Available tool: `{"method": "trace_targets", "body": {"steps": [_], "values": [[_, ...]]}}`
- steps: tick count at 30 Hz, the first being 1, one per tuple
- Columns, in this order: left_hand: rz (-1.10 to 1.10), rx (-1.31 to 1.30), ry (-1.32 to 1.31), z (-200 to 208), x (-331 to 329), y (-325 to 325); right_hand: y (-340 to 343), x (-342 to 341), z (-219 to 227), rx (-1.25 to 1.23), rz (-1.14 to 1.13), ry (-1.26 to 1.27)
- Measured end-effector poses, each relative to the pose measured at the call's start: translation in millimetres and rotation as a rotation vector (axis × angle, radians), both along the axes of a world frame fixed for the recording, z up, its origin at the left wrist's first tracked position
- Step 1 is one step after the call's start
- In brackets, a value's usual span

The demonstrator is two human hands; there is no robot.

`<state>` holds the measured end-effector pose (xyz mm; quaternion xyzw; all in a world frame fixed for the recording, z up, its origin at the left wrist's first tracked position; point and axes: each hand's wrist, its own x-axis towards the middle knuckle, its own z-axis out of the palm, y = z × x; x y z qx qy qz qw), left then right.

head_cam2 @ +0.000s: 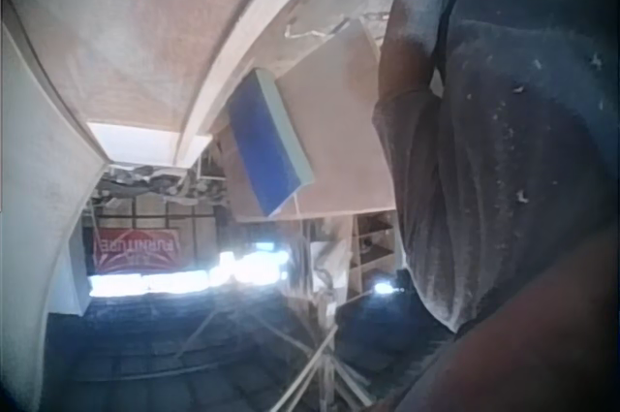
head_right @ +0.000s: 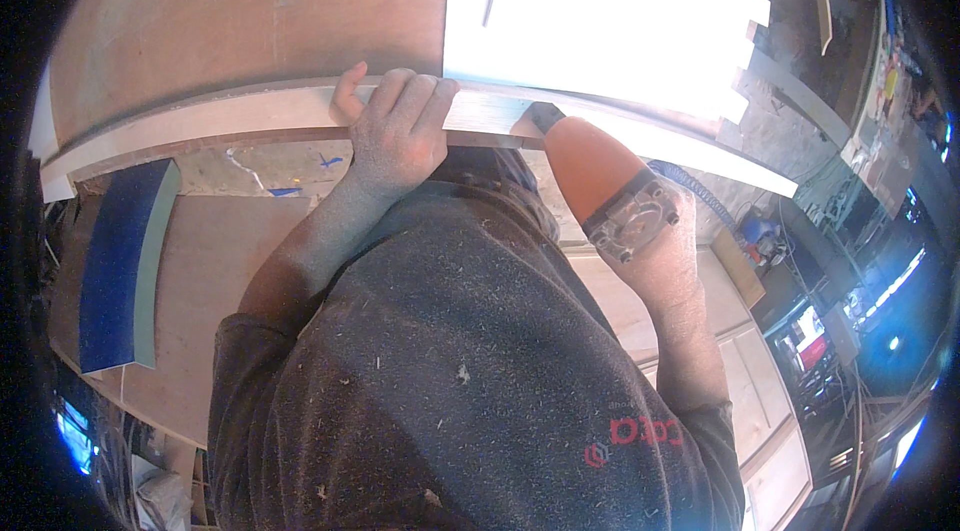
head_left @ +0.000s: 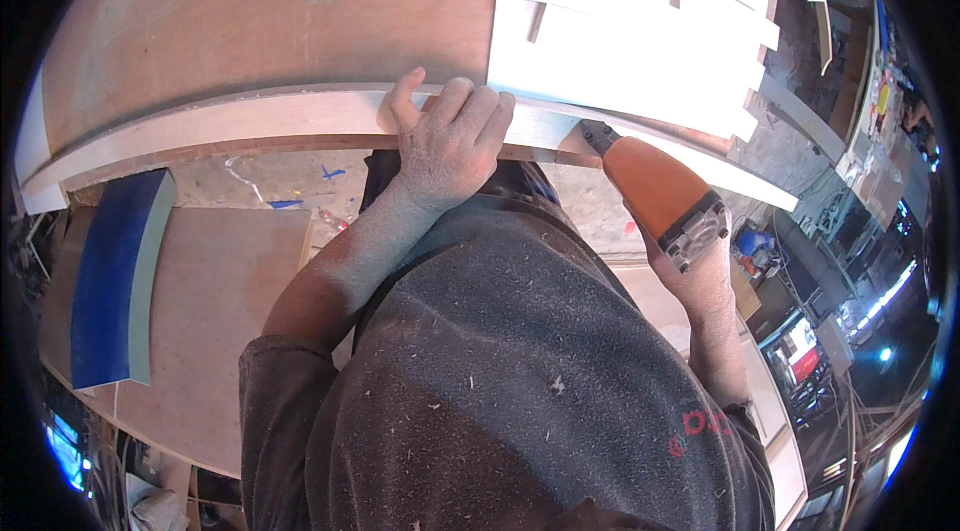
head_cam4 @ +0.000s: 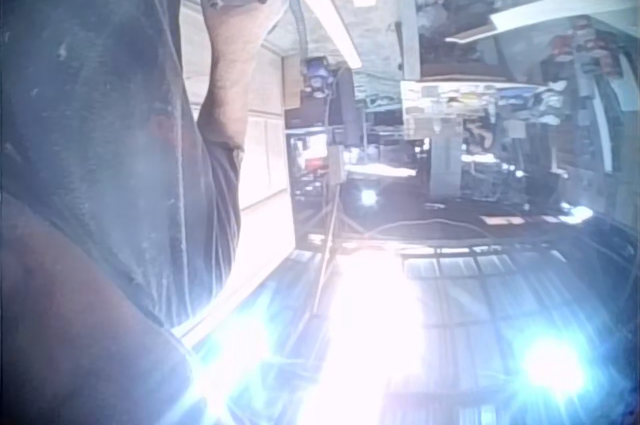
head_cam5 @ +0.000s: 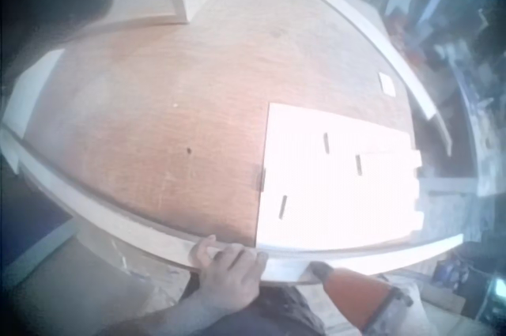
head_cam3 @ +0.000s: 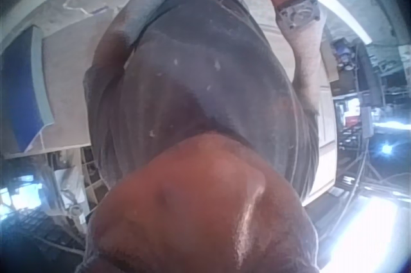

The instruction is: The person aligns a thin wooden strip along the edge of a large curved wooden panel and secures it using a pneumatic nail gun. The person then walks across the workshop floor to retrieve another strip and returns to continue fastening it to the panel.

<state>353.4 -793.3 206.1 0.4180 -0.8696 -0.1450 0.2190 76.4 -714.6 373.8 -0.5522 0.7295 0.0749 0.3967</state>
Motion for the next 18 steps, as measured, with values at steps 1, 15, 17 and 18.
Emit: {"method": "trace_targets", "body": {"steps": [1, 15, 17, 18], "values": [[0.0, 0.002, 0.001, 0.3, 0.0, 0.0, -0.1, -0.3, 0.4, -0.016, -0.008, -0.014], [-0.011, -0.001, 0.0, 0.7, 0.2, -0.5, 1.0, -5.4, -3.3, -0.141, 0.033, 0.001], [-0.004, -0.011, -0.005, 0.2, 0.1, -0.1, 3.0, -8.0, -5.1, -0.142, 0.043, 0.008], [-0.008, -0.01, 0.003, 0.0, 0.4, -0.1, 4.1, -8.9, -6.4, -0.146, 0.052, 0.014]]}}
